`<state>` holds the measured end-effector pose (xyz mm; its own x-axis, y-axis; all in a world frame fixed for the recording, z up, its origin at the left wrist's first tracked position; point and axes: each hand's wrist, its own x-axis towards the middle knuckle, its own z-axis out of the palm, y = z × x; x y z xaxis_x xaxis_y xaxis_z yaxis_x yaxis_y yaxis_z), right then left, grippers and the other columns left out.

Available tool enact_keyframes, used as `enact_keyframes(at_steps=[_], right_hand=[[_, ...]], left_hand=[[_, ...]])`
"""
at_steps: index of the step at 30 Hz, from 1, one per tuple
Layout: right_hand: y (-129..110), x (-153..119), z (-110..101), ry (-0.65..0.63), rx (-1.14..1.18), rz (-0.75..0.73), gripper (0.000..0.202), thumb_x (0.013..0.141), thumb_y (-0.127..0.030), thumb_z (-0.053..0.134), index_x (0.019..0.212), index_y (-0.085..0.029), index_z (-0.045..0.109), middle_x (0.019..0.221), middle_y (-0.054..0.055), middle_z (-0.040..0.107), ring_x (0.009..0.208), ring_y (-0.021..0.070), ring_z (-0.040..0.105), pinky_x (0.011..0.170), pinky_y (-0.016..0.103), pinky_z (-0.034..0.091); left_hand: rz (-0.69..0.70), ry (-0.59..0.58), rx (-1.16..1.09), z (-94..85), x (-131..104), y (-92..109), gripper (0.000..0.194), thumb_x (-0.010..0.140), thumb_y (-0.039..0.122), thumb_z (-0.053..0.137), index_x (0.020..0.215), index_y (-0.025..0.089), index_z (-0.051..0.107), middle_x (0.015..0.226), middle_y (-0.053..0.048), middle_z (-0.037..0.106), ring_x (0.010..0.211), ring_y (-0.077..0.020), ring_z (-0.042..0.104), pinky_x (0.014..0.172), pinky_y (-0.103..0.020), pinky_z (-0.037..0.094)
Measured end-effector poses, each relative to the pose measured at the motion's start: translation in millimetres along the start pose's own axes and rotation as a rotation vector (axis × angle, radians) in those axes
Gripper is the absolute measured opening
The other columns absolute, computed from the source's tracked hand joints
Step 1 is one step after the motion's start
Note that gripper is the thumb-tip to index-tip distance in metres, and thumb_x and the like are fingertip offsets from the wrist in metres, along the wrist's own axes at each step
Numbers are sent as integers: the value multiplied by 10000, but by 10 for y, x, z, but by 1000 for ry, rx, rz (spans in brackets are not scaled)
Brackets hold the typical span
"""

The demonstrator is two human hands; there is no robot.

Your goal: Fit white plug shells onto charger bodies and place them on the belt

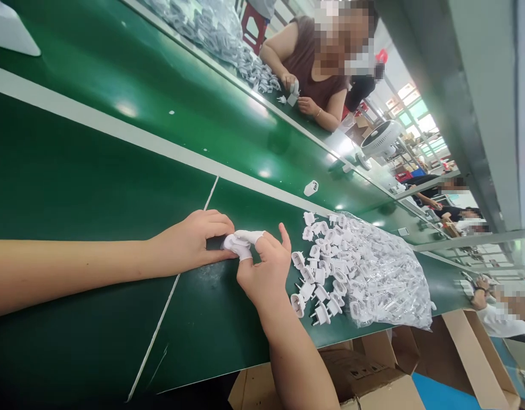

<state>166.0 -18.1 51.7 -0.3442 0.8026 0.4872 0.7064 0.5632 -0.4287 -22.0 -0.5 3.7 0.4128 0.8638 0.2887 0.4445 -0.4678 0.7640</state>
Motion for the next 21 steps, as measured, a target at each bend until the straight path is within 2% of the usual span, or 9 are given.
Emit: enact_keyframes(at_steps=[4,6,8,11,13,14,16,18,21], right_hand=[[28,-15,8,-40,98,80,216,820,-178,660,997,-283,727,950,-10,788,958,202,722,1165,517,379],[96,10,-15,-81,196,188,335,830,-277,708,1164,-293,703,1042,8,778,1091,226,693,1149,501,410],[213,60,-51,-66,210,298,502,866,-407,698,1343,-277,615,1238,54,725,1223,245,634,1140,481,427],[441,168,-98,-10,-40,450,634,926,-478,603,1467,-164,504,1519,170,510,1501,325,355,1226,531,283],[570,244,-98,-54,-225,616,715,950,-480,557,1529,-88,410,1576,236,407,1569,392,156,1241,593,177],[614,279,-88,-93,-283,697,757,960,-487,537,1562,-70,346,1585,261,378,1573,422,106,1230,625,154],[661,331,-56,-163,-354,783,811,974,-522,504,1607,-83,249,1593,289,347,1566,467,77,1202,683,126],[669,357,-30,-206,-401,782,826,974,-566,494,1618,-117,238,1594,295,344,1563,486,43,1179,729,78],[671,356,-22,-215,-415,774,791,981,-587,479,1604,-135,295,1601,287,347,1563,491,14,1164,763,33]], left_hand=[[12,20,-25,40,-24,7,314,906,497,605,1027,228,714,1027,-43,725,985,-270,638,914,-423,455],[-32,-36,-68,12,-11,25,337,896,517,603,1066,249,717,1028,-34,733,957,-259,656,886,-398,490],[-108,-94,-105,-73,54,35,364,862,547,630,1066,261,728,1036,-24,744,937,-252,676,843,-364,524],[-234,-70,-74,-306,300,-6,428,814,566,672,1103,256,736,1053,-13,762,939,-248,695,861,-334,538],[-333,0,59,-508,551,-76,473,816,560,667,1151,231,728,1071,-13,765,948,-246,696,893,-320,527],[-394,43,158,-615,687,-117,501,835,562,642,1181,207,715,1103,-20,758,967,-249,693,904,-318,522],[-492,125,340,-822,942,-195,597,915,584,511,1270,127,659,1210,-70,719,1068,-285,672,949,-353,509],[-536,164,466,-990,1127,-253,663,978,579,382,1335,62,596,1291,-119,670,1201,-346,614,1013,-439,481],[-580,129,573,-1136,1211,-300,649,999,563,394,1374,57,551,1329,-128,640,1304,-405,542,1043,-545,462]])
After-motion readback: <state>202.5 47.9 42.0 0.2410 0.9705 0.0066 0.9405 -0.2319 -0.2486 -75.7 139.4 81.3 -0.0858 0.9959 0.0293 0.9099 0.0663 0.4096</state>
